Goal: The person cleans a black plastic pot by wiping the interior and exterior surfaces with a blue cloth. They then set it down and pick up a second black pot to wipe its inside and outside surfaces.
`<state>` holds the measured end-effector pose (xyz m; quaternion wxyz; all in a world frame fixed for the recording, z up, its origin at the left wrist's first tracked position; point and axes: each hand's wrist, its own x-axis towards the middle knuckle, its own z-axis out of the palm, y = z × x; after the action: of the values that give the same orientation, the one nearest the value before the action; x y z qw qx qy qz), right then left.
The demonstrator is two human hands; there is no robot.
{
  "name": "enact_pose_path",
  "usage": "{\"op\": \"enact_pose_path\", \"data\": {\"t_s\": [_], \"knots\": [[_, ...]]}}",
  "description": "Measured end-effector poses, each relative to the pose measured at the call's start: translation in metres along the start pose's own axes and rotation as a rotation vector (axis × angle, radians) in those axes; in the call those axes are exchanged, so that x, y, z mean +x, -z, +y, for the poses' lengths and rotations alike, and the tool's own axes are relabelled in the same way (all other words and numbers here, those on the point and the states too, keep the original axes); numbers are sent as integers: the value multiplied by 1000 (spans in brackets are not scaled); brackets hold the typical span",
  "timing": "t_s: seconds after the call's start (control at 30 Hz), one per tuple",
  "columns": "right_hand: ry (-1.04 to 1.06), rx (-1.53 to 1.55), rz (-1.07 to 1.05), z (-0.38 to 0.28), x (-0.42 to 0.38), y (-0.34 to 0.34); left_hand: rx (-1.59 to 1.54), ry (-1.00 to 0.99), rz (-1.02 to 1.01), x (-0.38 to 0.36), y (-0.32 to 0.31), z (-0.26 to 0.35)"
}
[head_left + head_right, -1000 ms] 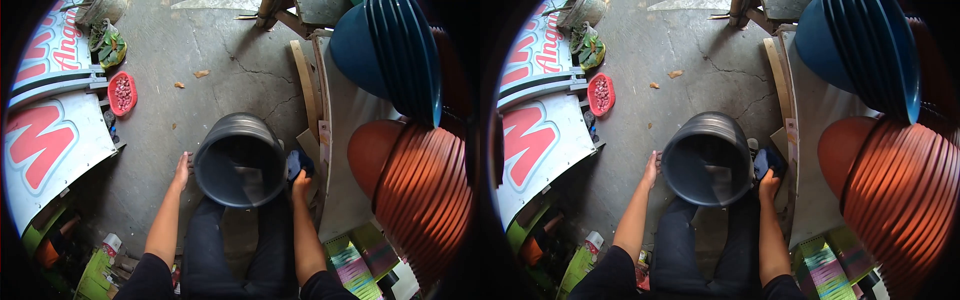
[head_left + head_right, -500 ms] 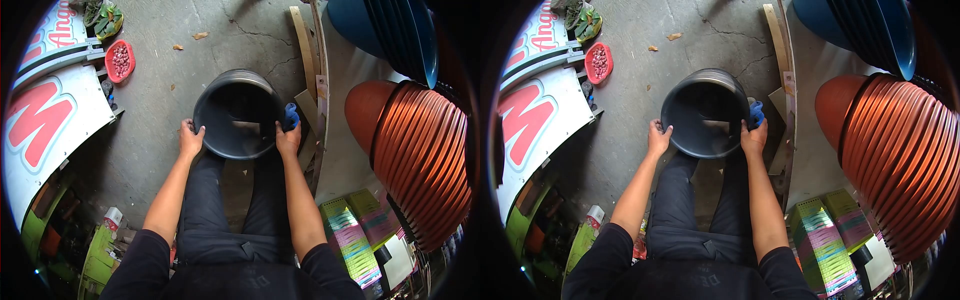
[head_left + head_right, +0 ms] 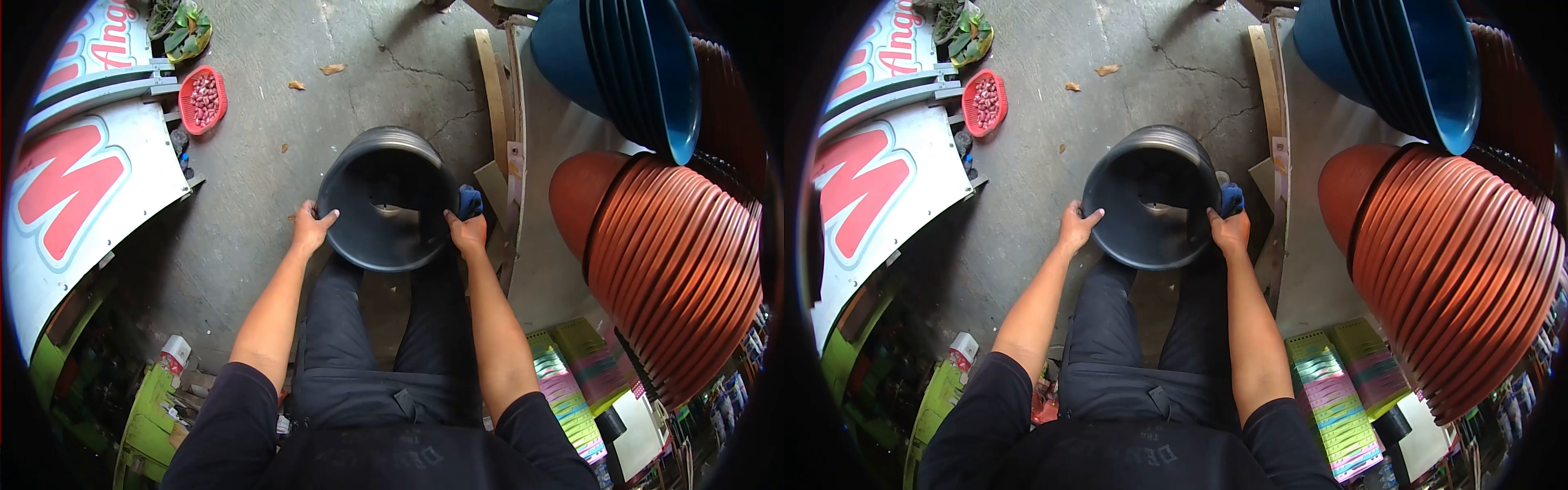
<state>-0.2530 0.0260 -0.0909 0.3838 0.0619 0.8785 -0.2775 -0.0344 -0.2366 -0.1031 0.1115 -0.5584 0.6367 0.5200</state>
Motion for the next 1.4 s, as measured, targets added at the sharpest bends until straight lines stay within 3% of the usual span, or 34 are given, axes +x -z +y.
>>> {"op": "enact_pose_path", "data": {"t_s": [0.13, 0.17, 0.27, 0.37, 0.43, 0.53, 0.6, 0.73, 0.8, 0.87, 0.93, 1.0, 1.07, 1.13, 1.17, 1.23, 1.27, 1.33, 1.4], "knots": [[206, 252, 86, -8, -17, 5, -26, -51, 2, -24, 7, 23], [12, 246, -32, -22, -31, 22, -28, -8, -3, -29, 9, 30], [-18, 293, -20, -45, -69, 55, -550, 69, -85, -52, 15, 31], [91, 480, -48, -64, -112, 87, -756, 91, -191, -103, 46, 68], [162, 552, -18, -76, -147, 106, -809, 53, -209, -140, 70, 95], [110, 716, 3, -74, -194, 130, -919, -46, -297, -178, 102, 117], [-31, 892, -26, -71, -220, 141, -951, -93, -292, -195, 116, 129], [83, 1068, 59, -97, -291, 160, -1023, -181, -236, -242, 143, 162], [462, 966, 263, -122, -319, 159, -967, -320, -222, -250, 149, 160], [536, 975, 285, -140, -329, 145, -922, -479, -176, -268, 156, 176], [806, 975, 256, -157, -326, 125, -969, -544, -146, -275, 155, 174], [718, 801, 141, -168, -323, 106, -985, -618, -183, -286, 153, 174], [655, 593, -132, -188, -315, 89, -1012, -685, -140, -311, 148, 190], [911, 378, -309, -207, -313, 76, -1036, -747, -109, -334, 144, 199], [922, 381, -306, -213, -317, 69, -1004, -784, -129, -342, 143, 202], [1130, -5, -548, -217, -325, 61, -973, -823, -146, -352, 141, 204], [1137, -9, -549, -214, -322, 63, -978, -855, -138, -356, 139, 205], [1050, -522, -420, -213, -315, 71, -989, -888, -119, -372, 141, 212], [829, -986, -337, -215, -308, 89, -1053, -863, -70, -388, 143, 218]]}}
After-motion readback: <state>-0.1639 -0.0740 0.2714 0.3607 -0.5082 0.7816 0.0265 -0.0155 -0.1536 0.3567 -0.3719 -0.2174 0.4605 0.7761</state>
